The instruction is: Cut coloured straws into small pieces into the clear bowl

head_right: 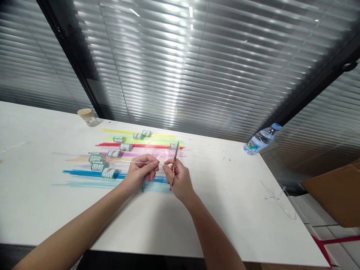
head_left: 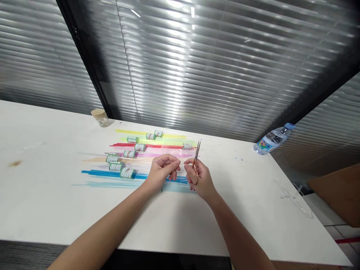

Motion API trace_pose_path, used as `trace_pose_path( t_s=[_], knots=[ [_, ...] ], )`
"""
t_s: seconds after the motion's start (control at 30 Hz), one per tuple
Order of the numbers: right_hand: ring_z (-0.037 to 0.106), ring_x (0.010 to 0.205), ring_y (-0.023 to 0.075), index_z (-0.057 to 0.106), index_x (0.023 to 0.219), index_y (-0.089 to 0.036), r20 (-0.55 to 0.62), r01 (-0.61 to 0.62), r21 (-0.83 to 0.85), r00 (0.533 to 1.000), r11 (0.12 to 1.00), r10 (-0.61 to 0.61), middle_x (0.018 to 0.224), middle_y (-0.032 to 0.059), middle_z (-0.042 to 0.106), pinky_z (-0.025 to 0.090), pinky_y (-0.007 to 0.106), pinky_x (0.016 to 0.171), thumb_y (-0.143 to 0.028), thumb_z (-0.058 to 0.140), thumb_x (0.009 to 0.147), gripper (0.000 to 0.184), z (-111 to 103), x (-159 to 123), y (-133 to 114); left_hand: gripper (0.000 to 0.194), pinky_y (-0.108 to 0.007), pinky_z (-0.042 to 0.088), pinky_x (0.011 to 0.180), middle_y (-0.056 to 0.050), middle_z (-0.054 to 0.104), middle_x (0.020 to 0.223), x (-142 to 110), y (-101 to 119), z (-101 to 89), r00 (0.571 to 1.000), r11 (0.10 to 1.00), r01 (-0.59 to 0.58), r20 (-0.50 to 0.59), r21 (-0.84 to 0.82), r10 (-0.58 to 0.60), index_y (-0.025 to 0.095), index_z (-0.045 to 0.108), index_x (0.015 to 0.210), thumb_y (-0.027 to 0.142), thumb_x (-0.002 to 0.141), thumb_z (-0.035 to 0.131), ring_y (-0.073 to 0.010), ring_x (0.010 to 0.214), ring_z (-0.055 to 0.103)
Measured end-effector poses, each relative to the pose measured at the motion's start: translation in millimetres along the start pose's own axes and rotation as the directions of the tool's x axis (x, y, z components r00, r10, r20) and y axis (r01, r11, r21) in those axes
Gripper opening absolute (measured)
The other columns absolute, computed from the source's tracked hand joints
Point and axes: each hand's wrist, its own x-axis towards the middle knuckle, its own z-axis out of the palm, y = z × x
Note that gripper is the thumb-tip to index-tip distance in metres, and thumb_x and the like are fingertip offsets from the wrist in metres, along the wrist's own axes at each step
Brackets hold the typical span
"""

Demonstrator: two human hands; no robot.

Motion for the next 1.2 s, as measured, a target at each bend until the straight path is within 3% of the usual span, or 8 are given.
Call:
trace_pose_path(
  t_s=[0.23,0.37,0.6,0.77,0.9,1.03,1.1,1.2],
  knots=[
    [0.038,0.038,0.0071,0.051,0.085,-0.02,0.053,0.067,-0.001,0.996,0.998,-0.067,0.054,-0.0064,0.046,0.034,0.021,0.037,-0.052,0.055,0.092,0.033,1,-1,1,0.03,-0.02,0.031,0.038,0.0,0.062,0.059,-1,0,1.5,0.999,1.0,0.022,0.047,0.003,-0.022,0.014,0.062,0.071,0.04,0.074,0.077,-0.0076,0.039,0.051],
    [0.037,0.038,0.0074,0.049,0.085,-0.02,0.027,0.084,0.01,0.996,0.996,-0.084,0.055,-0.0064,0.046,0.034,0.022,0.037,-0.053,0.055,0.091,0.034,0,-1,0,0.031,-0.021,0.033,0.038,-0.001,0.063,0.061,0,0,-1.5,0.998,0.999,0.031,0.05,-0.038,-0.029,0.014,0.063,0.075,0.043,0.074,0.076,-0.0089,0.039,0.053],
    [0.039,0.039,0.0081,0.047,0.083,-0.021,-0.01,0.078,0.002,0.997,0.997,-0.078,0.055,-0.0066,0.045,0.036,0.022,0.036,-0.055,0.057,0.089,0.036,-4,2,-3,0.033,-0.02,0.031,0.036,-0.001,0.062,0.062,7,4,-8.0,0.995,0.992,-0.012,-0.103,-0.129,-0.002,0.013,0.065,0.075,0.044,0.072,0.074,-0.0078,0.038,0.051],
    [0.038,0.04,0.0073,0.046,0.08,-0.021,-0.011,0.071,0.009,0.997,0.997,-0.071,0.055,-0.0068,0.045,0.036,0.022,0.036,-0.052,0.057,0.089,0.034,-3,5,0,0.034,-0.019,0.034,0.037,-0.001,0.061,0.062,8,6,-6.0,0.993,0.989,-0.008,-0.117,-0.147,-0.009,0.012,0.064,0.074,0.044,0.071,0.076,-0.0074,0.038,0.051],
    [0.037,0.037,0.0065,0.044,0.079,-0.021,-0.005,0.114,0.058,0.993,0.992,-0.114,0.053,-0.008,0.044,0.036,0.021,0.035,-0.052,0.057,0.09,0.035,-5,7,0,0.035,-0.02,0.034,0.036,0.0,0.061,0.064,6,2,-4.1,0.997,0.992,-0.015,-0.082,-0.123,0.004,0.013,0.064,0.077,0.045,0.071,0.077,-0.0078,0.038,0.051],
    [0.039,0.034,0.006,0.042,0.079,-0.021,-0.022,0.136,0.105,0.991,0.985,-0.135,0.054,-0.0086,0.045,0.039,0.022,0.035,-0.049,0.057,0.09,0.033,-14,8,-5,0.032,-0.02,0.037,0.039,0.001,0.063,0.071,3,-4,-2.0,1.0,0.998,-0.005,-0.013,-0.059,0.004,0.016,0.065,0.094,0.041,0.076,0.075,-0.0082,0.041,0.055],
    [0.039,0.033,0.0059,0.042,0.08,-0.022,-0.087,0.138,0.143,0.988,0.98,-0.127,0.055,-0.0089,0.045,0.041,0.022,0.035,-0.046,0.058,0.09,0.031,-23,10,-11,0.032,-0.021,0.037,0.04,0.001,0.062,0.071,1,-5,-0.5,0.999,1.0,-0.008,0.034,-0.013,0.009,0.017,0.064,0.097,0.041,0.078,0.073,-0.0087,0.042,0.055],
    [0.037,0.031,0.0051,0.041,0.08,-0.022,-0.285,0.18,0.222,0.952,0.958,-0.113,0.055,-0.0095,0.045,0.041,0.022,0.034,-0.044,0.058,0.088,0.029,-44,13,-21,0.027,-0.022,0.039,0.043,0.001,0.059,0.064,-6,-3,3.9,0.988,0.99,0.017,0.151,0.137,-0.038,0.015,0.063,0.086,0.042,0.081,0.068,-0.01,0.044,0.055]
  ],
)
